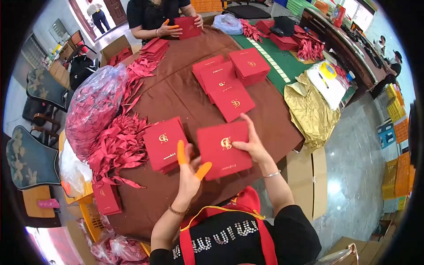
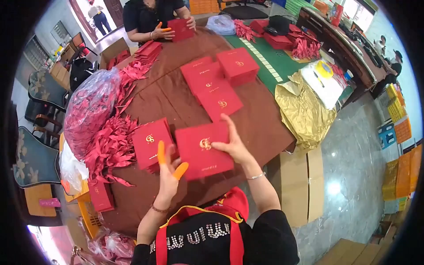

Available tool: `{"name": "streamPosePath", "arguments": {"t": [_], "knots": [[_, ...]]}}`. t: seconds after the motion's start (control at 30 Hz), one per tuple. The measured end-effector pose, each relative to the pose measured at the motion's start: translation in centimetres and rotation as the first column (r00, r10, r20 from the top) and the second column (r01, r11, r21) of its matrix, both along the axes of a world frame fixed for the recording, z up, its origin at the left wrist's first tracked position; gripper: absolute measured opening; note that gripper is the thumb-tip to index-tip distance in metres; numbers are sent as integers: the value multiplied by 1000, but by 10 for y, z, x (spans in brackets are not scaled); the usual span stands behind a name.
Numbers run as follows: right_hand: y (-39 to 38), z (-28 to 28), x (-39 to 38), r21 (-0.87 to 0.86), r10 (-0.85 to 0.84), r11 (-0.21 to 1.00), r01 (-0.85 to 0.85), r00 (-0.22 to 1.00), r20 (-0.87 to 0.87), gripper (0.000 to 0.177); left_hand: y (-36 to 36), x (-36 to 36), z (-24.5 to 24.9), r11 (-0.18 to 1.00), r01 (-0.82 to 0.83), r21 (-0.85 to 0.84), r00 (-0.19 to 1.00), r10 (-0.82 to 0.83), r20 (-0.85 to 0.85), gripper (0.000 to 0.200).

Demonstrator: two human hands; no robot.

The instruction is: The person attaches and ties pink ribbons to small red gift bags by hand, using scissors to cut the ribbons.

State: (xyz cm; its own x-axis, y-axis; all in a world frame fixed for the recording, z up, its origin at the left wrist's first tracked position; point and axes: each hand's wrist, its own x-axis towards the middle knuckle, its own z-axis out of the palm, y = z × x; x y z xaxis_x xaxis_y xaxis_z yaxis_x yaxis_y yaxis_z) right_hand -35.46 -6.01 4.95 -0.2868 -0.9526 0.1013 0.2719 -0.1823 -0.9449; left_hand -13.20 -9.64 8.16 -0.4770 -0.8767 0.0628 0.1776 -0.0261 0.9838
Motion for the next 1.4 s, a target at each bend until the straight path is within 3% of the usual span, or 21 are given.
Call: {"name": "streamPosePath", "arguments": {"t": [0.03, 0.07, 0.1, 0.13, 0.17, 0.2, 0.3, 0.37, 0.43, 0.57, 0.63, 0.7, 0.77, 0.87, 0.97, 1.17, 1.23, 1.27, 1.4], "knots": [[2, -5, 0, -17, 25, 999, -28, 985, -173, 84, -1, -14, 0, 983, 37, 179, 992, -14, -125, 74], [4, -5, -1, 83, 111, 990, -110, 994, -15, 81, -3, -22, -2, 934, 94, 345, 969, -6, -247, 75], [2, -9, -7, 82, 105, 991, -104, 994, -14, 81, -3, -23, -8, 934, 98, 344, 969, -12, -245, 75], [-3, -18, -19, 220, -55, 976, 3, 972, 228, 77, -3, -24, -17, 936, 115, 332, 973, -40, -225, 73], [-9, -29, -32, 373, -239, 925, 69, 869, 432, 75, -3, -23, -28, 938, 133, 320, 977, -69, -203, 72], [-15, -43, -43, 400, -325, 908, 124, 811, 486, 68, -1, -21, -41, 944, 113, 310, 982, -58, -179, 72], [-43, -72, -72, 269, -236, 959, 86, 766, 598, 63, 1, -12, -42, 930, 105, 353, 990, -64, -126, 71], [-63, -60, -70, 235, -180, 971, 46, 785, 593, 62, 0, -6, -42, 932, 109, 347, 990, -71, -122, 68], [-91, -62, -66, 257, -254, 959, 116, 751, 610, 66, 1, 0, -43, 957, 92, 274, 995, -80, -57, 66], [-153, -64, -59, 265, -322, 945, 190, 678, 661, 76, 7, 9, -42, 950, 63, 305, 998, -50, -49, 64], [-173, -54, -55, 239, -305, 951, 196, 704, 641, 77, 9, 13, -48, 970, 53, 237, 999, -53, -5, 68], [-195, -58, -56, 396, -464, 869, 297, 768, 441, 81, 13, 20, -55, 969, 57, 242, 998, -48, -42, 69], [-206, -65, -54, 429, -535, 825, 368, 753, 383, 82, 15, 24, -60, 970, 57, 235, 995, -37, -89, 71], [-208, -59, -45, 432, -597, 798, 420, 646, 476, 79, 15, 29, -60, 958, 66, 278, 994, -39, -101, 70], [-211, -50, -36, 432, -688, 726, 536, 567, 453, 75, 16, 30, -61, 942, 90, 324, 990, -50, -130, 69], [-210, -61, -28, 309, -630, 777, 549, 659, 411, 63, 15, 34, -68, 968, 62, 244, 994, -37, -107, 66], [-209, -50, -25, 379, -730, 679, 629, 525, 438, 62, 17, 36, -69, 967, 68, 244, 992, -39, -120, 66], [-212, -43, -24, 421, -764, 624, 658, 401, 505, 68, 17, 36, -67, 963, 68, 259, 990, -34, -133, 64], [-218, -49, -30, 390, -742, 617, 683, 342, 576, 79, 14, 37, -68, 958, 77, 278, 989, -37, -145, 62]]}}
